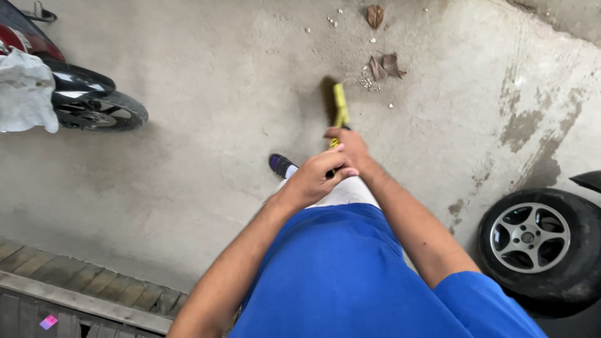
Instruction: Sweeping debris from the floor with a small broom.
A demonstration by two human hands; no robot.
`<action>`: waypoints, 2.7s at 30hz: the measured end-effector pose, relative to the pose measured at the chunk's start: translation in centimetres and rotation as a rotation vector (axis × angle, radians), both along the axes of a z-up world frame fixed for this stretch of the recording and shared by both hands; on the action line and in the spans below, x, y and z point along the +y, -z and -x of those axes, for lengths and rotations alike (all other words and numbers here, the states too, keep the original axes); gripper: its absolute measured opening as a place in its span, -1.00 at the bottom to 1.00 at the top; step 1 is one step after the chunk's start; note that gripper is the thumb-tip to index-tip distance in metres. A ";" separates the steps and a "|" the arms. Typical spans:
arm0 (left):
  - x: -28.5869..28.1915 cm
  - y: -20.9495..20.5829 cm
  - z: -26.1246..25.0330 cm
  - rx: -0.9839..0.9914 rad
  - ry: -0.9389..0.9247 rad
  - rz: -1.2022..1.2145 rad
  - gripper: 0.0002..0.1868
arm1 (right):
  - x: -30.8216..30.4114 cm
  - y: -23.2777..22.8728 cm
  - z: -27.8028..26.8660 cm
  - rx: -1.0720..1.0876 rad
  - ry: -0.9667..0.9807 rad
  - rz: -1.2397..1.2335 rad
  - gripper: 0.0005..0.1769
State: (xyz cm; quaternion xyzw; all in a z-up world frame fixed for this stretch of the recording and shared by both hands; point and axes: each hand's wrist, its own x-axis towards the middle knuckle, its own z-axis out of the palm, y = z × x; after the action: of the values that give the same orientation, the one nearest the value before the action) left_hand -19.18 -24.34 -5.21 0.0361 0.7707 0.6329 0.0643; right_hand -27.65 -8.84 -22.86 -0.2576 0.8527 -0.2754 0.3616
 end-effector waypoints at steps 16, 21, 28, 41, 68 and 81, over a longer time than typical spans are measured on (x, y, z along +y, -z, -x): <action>-5.3 -13.1 -1.5 -0.029 -0.142 0.105 -0.87 | -6.6 -12.3 -0.2 0.151 -0.117 0.111 -0.73; -4.2 -6.2 -1.5 -0.337 -0.326 -0.061 -0.84 | -9.5 -6.5 -0.1 0.084 -0.245 0.074 -0.75; 1.0 0.7 1.6 -0.182 -0.187 -0.299 -0.86 | -1.1 1.9 3.3 0.089 -0.053 -0.055 -0.67; 3.1 -6.6 7.0 -0.281 -0.177 -0.348 -0.88 | 3.9 -5.9 9.1 0.173 0.098 0.005 -0.70; 12.3 -0.5 12.9 -0.133 -0.087 -0.329 -0.75 | 12.1 1.8 12.4 0.233 0.254 -0.043 -0.62; 2.8 -8.3 2.1 -0.233 -0.444 -0.040 -0.91 | -4.6 -7.0 5.3 -0.109 -0.356 0.251 -0.60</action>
State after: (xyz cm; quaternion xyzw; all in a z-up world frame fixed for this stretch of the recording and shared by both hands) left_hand -21.28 -21.52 3.08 -0.2059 0.7345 0.6465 0.0113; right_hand -32.94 -13.44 -15.90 -0.4315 0.7321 -0.3246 0.4153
